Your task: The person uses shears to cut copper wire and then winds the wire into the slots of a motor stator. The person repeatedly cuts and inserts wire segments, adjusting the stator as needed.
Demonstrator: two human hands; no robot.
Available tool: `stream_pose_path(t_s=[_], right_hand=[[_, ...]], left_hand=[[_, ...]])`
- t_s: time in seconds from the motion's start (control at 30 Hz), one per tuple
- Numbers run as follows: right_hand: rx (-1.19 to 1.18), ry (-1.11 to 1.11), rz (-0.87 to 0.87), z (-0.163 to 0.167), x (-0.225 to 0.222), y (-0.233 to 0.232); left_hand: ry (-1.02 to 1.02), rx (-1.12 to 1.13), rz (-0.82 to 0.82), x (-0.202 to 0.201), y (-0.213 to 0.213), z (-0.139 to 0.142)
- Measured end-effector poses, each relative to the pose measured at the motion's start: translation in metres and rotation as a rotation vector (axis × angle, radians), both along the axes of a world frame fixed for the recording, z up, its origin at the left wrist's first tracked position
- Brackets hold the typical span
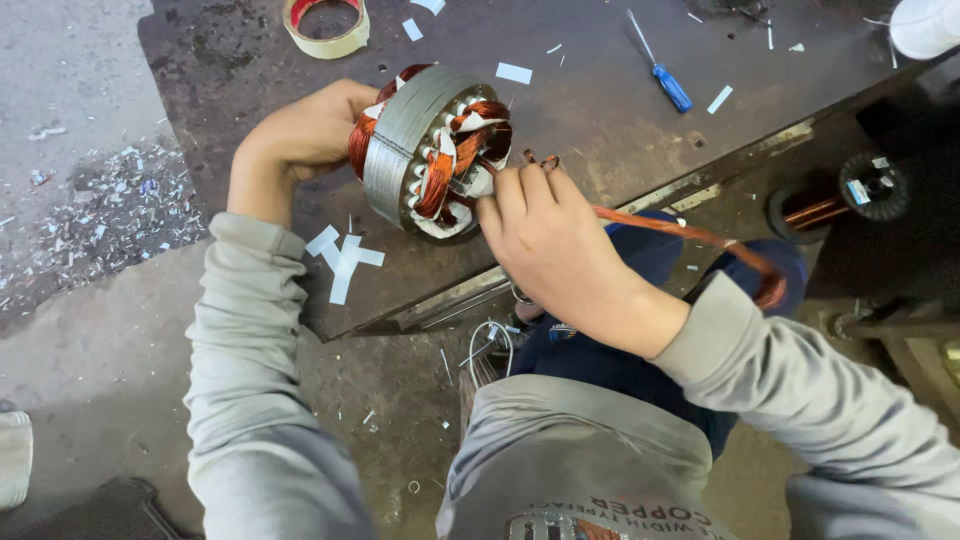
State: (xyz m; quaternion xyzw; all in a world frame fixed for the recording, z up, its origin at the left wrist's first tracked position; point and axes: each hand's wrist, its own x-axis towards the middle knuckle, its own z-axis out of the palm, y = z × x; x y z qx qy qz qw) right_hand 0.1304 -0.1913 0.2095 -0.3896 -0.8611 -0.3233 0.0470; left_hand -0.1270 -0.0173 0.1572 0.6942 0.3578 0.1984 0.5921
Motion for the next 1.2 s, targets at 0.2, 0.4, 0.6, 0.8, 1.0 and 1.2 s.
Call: stream_pose_path(t_s=[0.2, 0.4, 0.6, 0.8, 1.0, 1.2], right_hand=[[-0.174, 0.327, 0.056, -0.026, -0.016, 0.011], [-0.304, 0.596, 0.175, -0.031, -0.006, 0.012], [-0.245, 0.661, 0.266, -0.004, 0.007, -0.018], [-0.399, 0.912, 0.200, 0.009, 0.033, 0.012], [-0.525, 0.987, 0.140, -0.028, 0.023, 0.031], [-0.476, 0.963, 0.085, -0.031, 0.015, 0.032]], left_hand=[[0.136, 0.219, -0.170, 0.014, 0.013, 0.009], [0.014, 0.510, -0.244, 0.016, 0.011, 0.005], [0.144, 0.573, -0.175, 0.019, 0.013, 0.008], [0.046, 0.567, -0.235, 0.017, 0.015, 0.004], [0.142, 0.619, -0.176, 0.013, 0.015, -0.001], [0.030, 0.642, -0.158, 0.008, 0.014, -0.011]])
